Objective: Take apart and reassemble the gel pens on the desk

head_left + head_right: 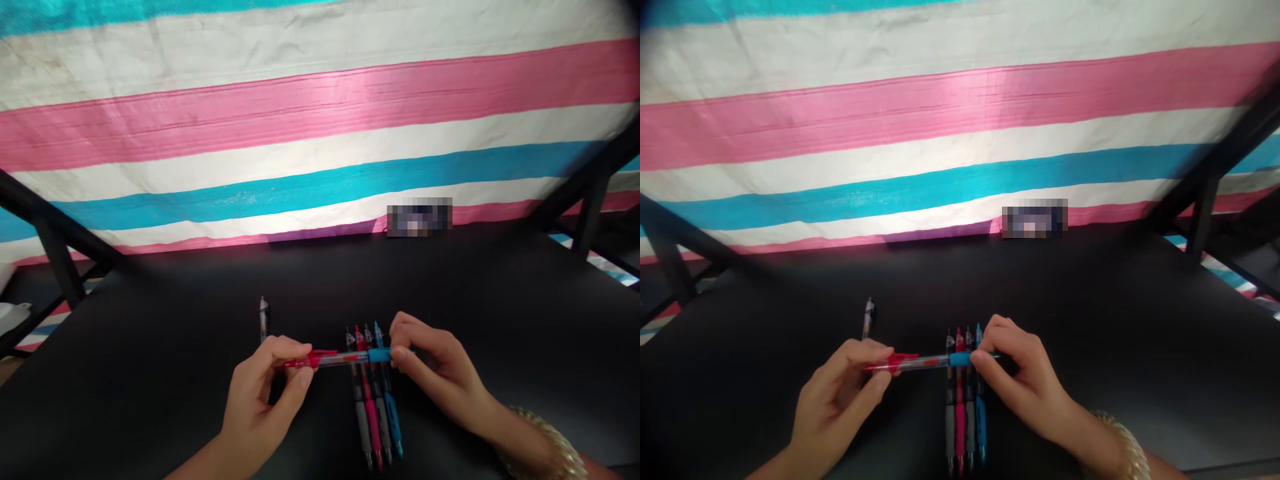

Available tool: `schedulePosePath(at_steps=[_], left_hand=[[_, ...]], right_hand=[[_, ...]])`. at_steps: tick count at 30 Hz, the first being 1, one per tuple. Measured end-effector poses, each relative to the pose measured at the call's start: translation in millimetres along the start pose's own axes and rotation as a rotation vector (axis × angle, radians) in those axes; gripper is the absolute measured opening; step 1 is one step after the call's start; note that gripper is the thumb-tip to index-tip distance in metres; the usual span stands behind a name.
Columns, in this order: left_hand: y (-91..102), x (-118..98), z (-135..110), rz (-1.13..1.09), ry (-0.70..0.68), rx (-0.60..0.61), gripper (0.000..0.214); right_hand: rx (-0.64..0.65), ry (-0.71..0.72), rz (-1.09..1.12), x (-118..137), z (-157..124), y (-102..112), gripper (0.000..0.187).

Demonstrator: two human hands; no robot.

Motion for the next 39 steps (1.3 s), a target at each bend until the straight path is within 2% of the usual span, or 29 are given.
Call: schedulePosePath(at_steps=[4,6,7,11,12,17,23,28,33,39], left_hand=[[4.1,14,-4,-0.141,0.08,-0.033,0.022],[3.0,20,-8,-0.224,0.105,-0.026,0.02],[1.7,22,-9,-0.265,0.116,-0.016,0.019],[-1.8,21,-12,-0.332,0.101,0.009,0.013],[-1.8,19,-12,-0.331,0.086,0.007,0.012],[-2.1,15,-16,-0.329,0.03,0.0,0.011],[-1.8,10,-19,-0.312,-0.022,0.011,0.016],[2.3,8,-16,-0.3,-0.04,-0.025,0.017],[2.8,2,-14,-0.28,-0.057,-0.015,0.017],[3.8,-4,-12,-0.264,-0.06,0.012,0.018]], right_hand=[[-0.02,0.022,0.061,6,0,1,0.011],[-0.011,0.018,0.074,7,-1,1,0.006],[0.012,-0.001,0.089,6,-1,-1,0.009],[0.169,-0.155,0.158,-6,-5,-14,0.046],[0.188,-0.181,0.163,-9,-7,-16,0.05],[0.16,-0.137,0.19,-4,-10,-12,0.035],[0.268,-0.211,0.247,-9,-12,-22,0.053],[0.222,-0.243,0.252,-11,-13,-19,0.037],[0.264,-0.234,0.302,-10,-11,-23,0.051],[0.231,-0.262,0.331,-11,-9,-20,0.049]])
Point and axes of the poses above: each hand's wrist, its own z-axis towards the middle knuckle, its own y-axis out of the back of the hand, x = y × z, the point moved 9 cm from there along z, towards the middle knuckle, and after that the axes turned 1 degree about y, right-handed, at the moved point
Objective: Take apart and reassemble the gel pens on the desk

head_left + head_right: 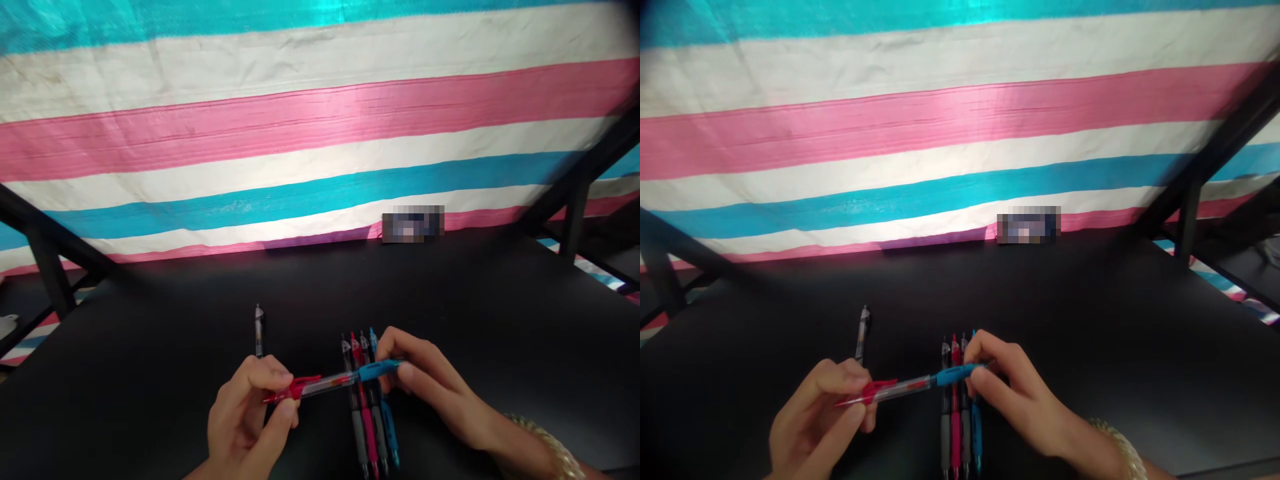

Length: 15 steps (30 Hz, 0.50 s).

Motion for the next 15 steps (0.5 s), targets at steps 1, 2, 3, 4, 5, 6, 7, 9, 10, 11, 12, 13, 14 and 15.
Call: schedulePosePath(at_steps=[1,2,3,4,5,6,7,9,10,11,12,13,14,15], left_hand=[[-0.1,-1,0,0.001,-0.002,0.002,0.018],[0.0,-1,0,0.003,-0.003,0.002,0.017],[0.3,-1,-1,0.004,-0.005,-0.001,0.017],[0.9,0,-1,0.006,-0.003,-0.007,0.016],[1.6,2,-2,0.005,0.001,-0.015,0.016],[2.4,4,-3,0.001,0.008,-0.022,0.016],[3.9,7,-4,-0.012,0.016,-0.035,0.015],[8.4,14,-6,-0.055,0.055,-0.07,0.012],[10.4,18,-8,-0.079,0.084,-0.081,0.011],[12.3,21,-9,-0.099,0.113,-0.09,0.01],[14.5,25,-11,-0.116,0.145,-0.101,0.008],[17.0,27,-12,-0.129,0.177,-0.116,0.006],[19.7,29,-14,-0.14,0.206,-0.134,0.006],[22.4,30,-15,-0.153,0.231,-0.154,0.007]], right_hand=[[0.008,-0.008,-0.004,-1,0,-1,0.051],[0.01,-0.022,-0.008,-2,1,-2,0.053],[0.003,-0.04,-0.009,-4,1,-2,0.053],[-0.01,-0.056,-0.001,-7,1,-2,0.051],[-0.026,-0.069,0.025,-9,0,-2,0.046],[-0.043,-0.073,0.063,-11,0,-1,0.041],[-0.063,-0.064,0.11,-11,0,0,0.035],[-0.099,-0.014,0.209,-10,-1,3,0.027],[-0.116,0.026,0.257,-9,-2,5,0.025],[-0.133,0.072,0.3,-6,-3,7,0.024],[-0.149,0.118,0.334,-4,-4,10,0.023],[-0.168,0.159,0.363,-3,-5,12,0.023],[-0.187,0.191,0.388,-2,-6,15,0.023],[-0.208,0.214,0.411,-2,-7,18,0.023]])
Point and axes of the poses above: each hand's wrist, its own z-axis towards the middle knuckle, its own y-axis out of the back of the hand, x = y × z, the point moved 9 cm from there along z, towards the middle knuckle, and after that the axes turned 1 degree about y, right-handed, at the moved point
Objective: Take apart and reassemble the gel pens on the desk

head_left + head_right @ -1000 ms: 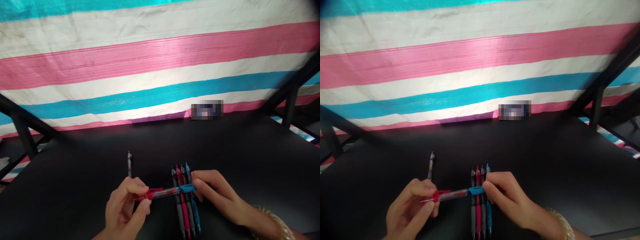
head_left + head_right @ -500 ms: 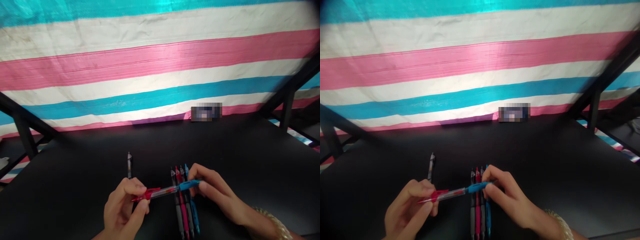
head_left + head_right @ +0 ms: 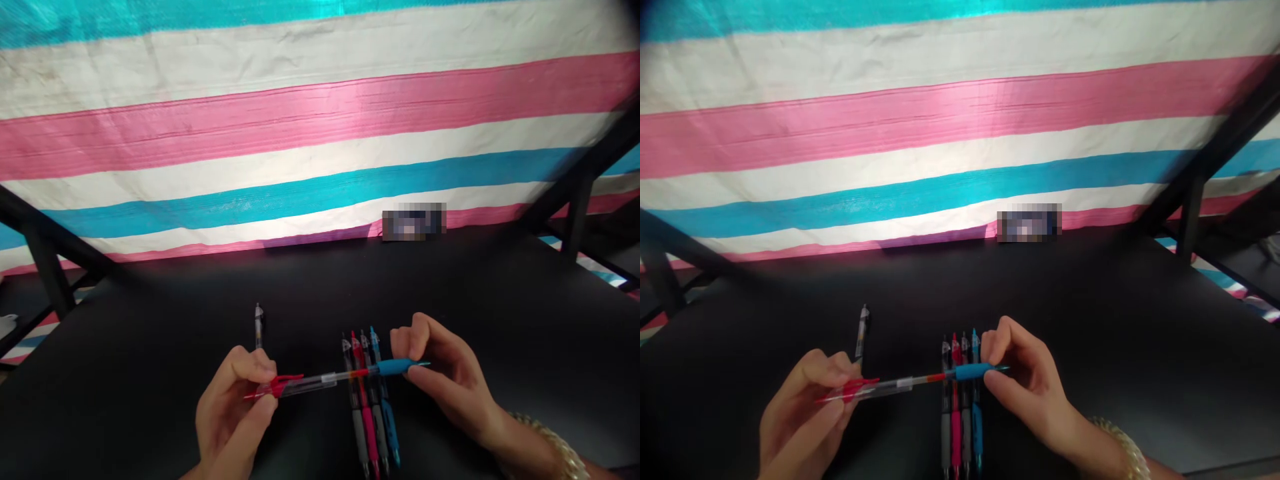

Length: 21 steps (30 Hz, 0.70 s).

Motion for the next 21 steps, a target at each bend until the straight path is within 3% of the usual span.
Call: schedulePosePath(at_steps=[9,21], left_hand=[[8.6,-0.1,2.1,-0.055,0.102,-0.104,0.014],[5.3,-1.3,3.5,-0.058,0.08,-0.05,0.01]], right_hand=[[-0.082,0.063,0.085,7.2,-1.5,7.9,0.022],[-0.06,0.056,0.035,8.9,-2.5,5.3,0.026]])
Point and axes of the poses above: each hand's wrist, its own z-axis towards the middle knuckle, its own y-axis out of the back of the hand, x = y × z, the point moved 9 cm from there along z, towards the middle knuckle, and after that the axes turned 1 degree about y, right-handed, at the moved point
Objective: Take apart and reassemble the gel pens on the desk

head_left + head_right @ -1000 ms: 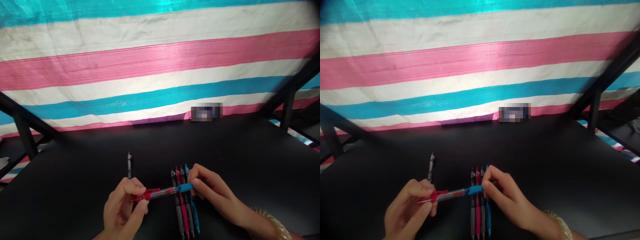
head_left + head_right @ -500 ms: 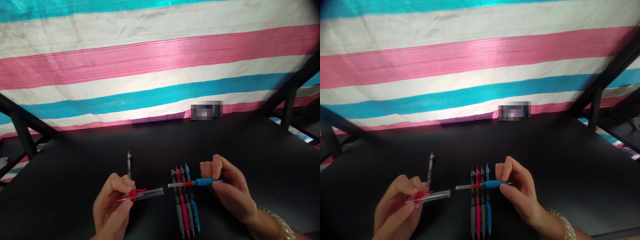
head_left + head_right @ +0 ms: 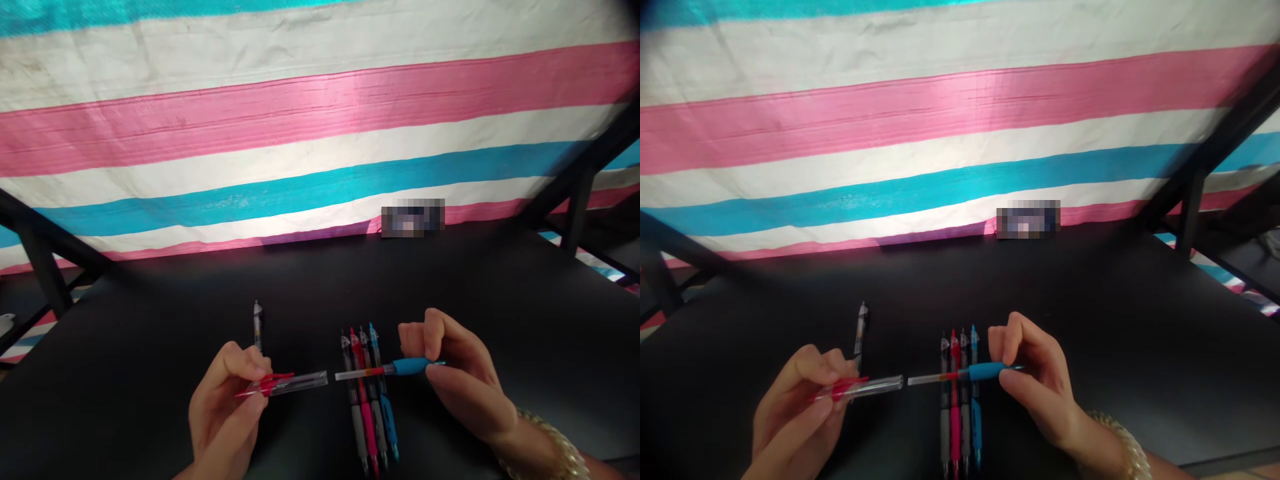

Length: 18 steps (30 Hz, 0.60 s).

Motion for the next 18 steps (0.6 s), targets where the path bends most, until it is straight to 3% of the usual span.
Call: schedulePosePath(at_steps=[8,12,15,18], left_hand=[[-5.6,-2,0,-0.006,0.009,0.024,0.012],[-14.8,6,-3,-0.006,0.023,0.072,0.011],[-26.0,-1,-11,0.067,-0.146,0.128,0.008],[-29.2,-16,-20,0.156,-0.328,0.098,0.014]], right_hand=[[0.022,-0.018,0.016,-3,0,-1,0.025],[0.081,0.009,-0.091,1,0,-10,0.023],[0.179,0.153,-0.291,13,-1,-23,0.01],[0.247,0.327,-0.46,25,-4,-34,0.023]])
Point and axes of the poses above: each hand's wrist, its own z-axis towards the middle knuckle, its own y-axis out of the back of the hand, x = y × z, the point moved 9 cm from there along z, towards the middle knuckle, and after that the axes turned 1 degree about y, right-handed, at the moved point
